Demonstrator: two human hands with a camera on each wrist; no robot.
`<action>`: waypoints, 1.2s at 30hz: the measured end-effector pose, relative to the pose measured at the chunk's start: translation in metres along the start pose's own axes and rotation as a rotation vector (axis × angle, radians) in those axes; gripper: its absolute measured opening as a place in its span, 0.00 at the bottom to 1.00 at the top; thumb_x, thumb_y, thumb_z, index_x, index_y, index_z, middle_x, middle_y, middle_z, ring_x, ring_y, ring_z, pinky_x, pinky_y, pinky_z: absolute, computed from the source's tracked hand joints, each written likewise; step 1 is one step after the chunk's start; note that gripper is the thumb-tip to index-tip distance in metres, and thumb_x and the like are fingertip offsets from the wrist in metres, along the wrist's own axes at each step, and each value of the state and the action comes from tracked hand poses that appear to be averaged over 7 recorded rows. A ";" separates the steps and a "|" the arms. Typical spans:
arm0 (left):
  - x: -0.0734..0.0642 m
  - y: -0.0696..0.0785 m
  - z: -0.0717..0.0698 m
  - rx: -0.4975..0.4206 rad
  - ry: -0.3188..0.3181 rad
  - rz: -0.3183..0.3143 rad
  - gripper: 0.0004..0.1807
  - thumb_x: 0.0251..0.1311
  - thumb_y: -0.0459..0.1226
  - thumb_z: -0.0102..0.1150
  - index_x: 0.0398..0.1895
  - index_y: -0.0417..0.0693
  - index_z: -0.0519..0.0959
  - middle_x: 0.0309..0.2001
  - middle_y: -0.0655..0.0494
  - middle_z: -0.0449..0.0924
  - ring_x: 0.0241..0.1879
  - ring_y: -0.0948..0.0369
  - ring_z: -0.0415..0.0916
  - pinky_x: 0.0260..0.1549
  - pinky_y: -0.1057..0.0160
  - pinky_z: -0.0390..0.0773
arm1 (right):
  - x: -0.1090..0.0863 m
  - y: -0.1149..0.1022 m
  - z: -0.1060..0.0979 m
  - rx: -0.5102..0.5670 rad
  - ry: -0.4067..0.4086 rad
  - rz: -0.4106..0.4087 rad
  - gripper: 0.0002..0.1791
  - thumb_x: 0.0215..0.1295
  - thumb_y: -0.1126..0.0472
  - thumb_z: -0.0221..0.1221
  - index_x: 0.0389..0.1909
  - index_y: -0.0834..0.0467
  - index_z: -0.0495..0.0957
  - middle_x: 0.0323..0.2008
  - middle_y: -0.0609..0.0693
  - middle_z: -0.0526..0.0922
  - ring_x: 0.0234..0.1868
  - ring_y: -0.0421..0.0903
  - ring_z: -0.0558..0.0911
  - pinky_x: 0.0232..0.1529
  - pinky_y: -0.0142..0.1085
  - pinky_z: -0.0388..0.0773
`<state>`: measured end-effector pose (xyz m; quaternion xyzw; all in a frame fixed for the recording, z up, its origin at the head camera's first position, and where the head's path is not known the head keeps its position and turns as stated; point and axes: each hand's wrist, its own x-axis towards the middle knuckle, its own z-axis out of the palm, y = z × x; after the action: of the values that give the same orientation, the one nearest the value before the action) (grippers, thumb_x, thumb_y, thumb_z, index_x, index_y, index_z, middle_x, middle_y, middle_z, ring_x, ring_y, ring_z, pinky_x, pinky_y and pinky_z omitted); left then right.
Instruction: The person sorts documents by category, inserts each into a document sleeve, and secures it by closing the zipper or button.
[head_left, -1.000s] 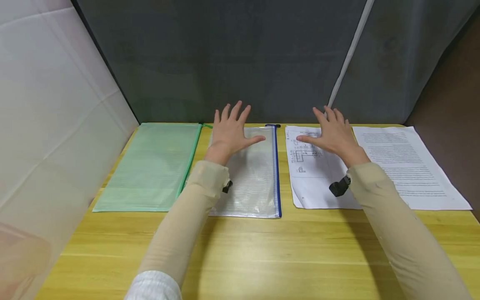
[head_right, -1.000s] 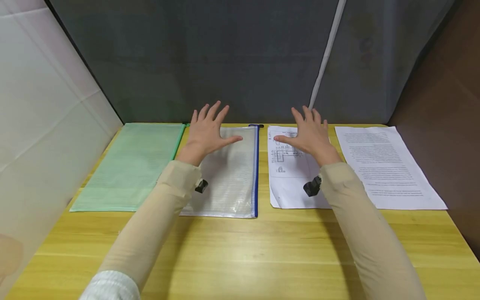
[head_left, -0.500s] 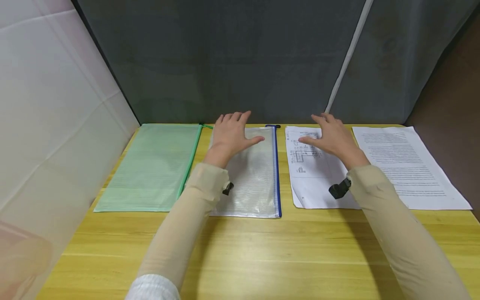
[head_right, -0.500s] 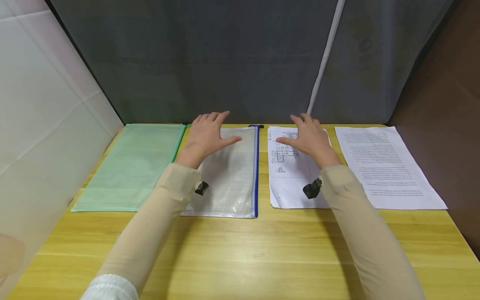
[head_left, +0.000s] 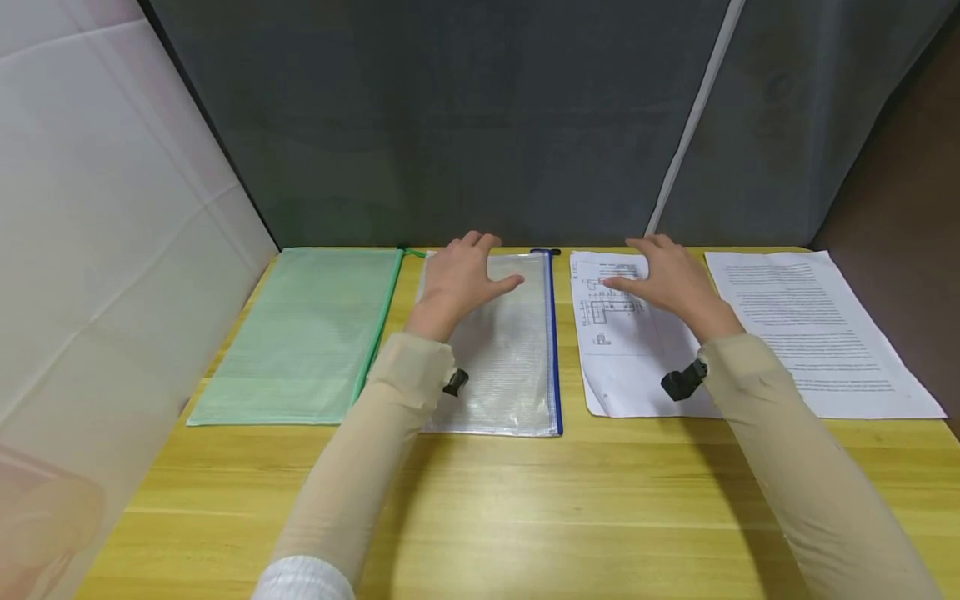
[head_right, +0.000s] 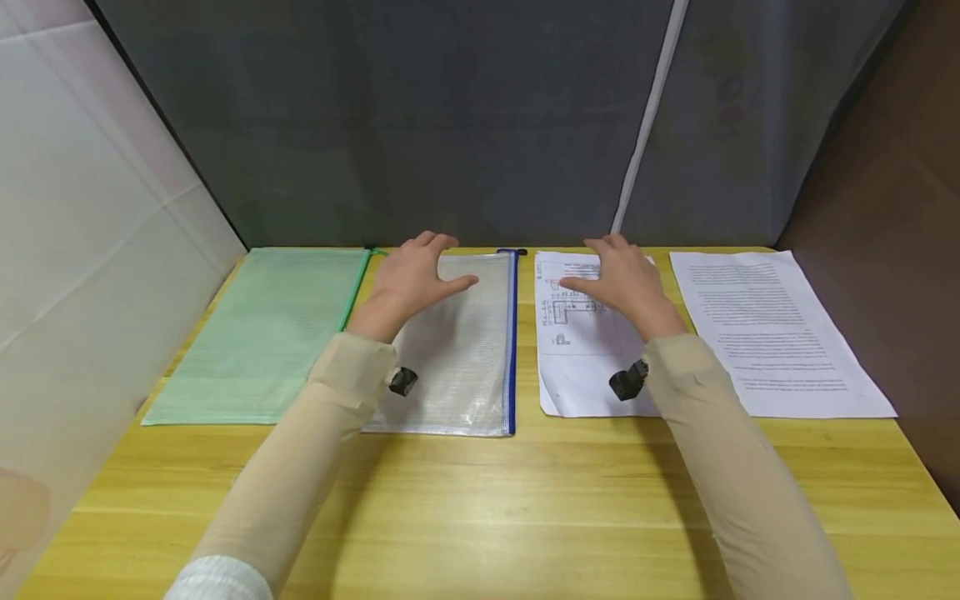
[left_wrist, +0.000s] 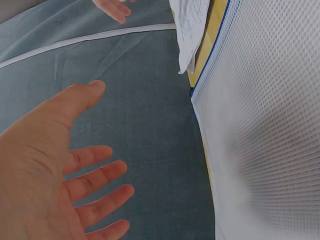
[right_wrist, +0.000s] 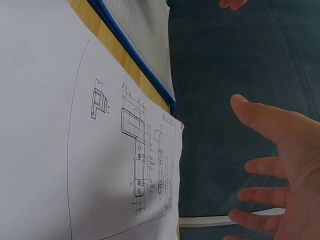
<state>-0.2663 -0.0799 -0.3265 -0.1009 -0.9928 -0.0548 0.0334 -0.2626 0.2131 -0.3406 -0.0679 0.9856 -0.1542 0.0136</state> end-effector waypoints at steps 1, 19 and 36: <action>0.000 0.000 0.000 -0.010 -0.006 0.000 0.41 0.58 0.67 0.56 0.68 0.55 0.70 0.66 0.52 0.72 0.59 0.52 0.74 0.55 0.51 0.79 | 0.000 0.000 0.000 0.002 0.000 0.000 0.50 0.60 0.31 0.60 0.75 0.58 0.60 0.73 0.67 0.60 0.71 0.67 0.62 0.69 0.64 0.62; -0.011 0.003 0.022 -0.130 -0.096 -0.013 0.37 0.58 0.63 0.61 0.66 0.55 0.72 0.63 0.56 0.75 0.58 0.54 0.75 0.51 0.52 0.80 | -0.007 0.009 0.008 0.021 -0.018 0.034 0.47 0.61 0.34 0.60 0.74 0.58 0.62 0.73 0.67 0.60 0.72 0.67 0.61 0.69 0.64 0.61; -0.022 0.014 0.037 -0.206 -0.157 0.039 0.36 0.58 0.62 0.62 0.65 0.55 0.73 0.60 0.57 0.77 0.55 0.57 0.77 0.51 0.53 0.79 | -0.012 0.024 0.011 0.038 -0.043 0.021 0.46 0.62 0.36 0.60 0.72 0.62 0.63 0.72 0.69 0.62 0.72 0.67 0.61 0.70 0.63 0.61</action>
<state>-0.2440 -0.0662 -0.3631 -0.1269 -0.9794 -0.1476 -0.0540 -0.2536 0.2335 -0.3586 -0.0605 0.9827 -0.1711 0.0378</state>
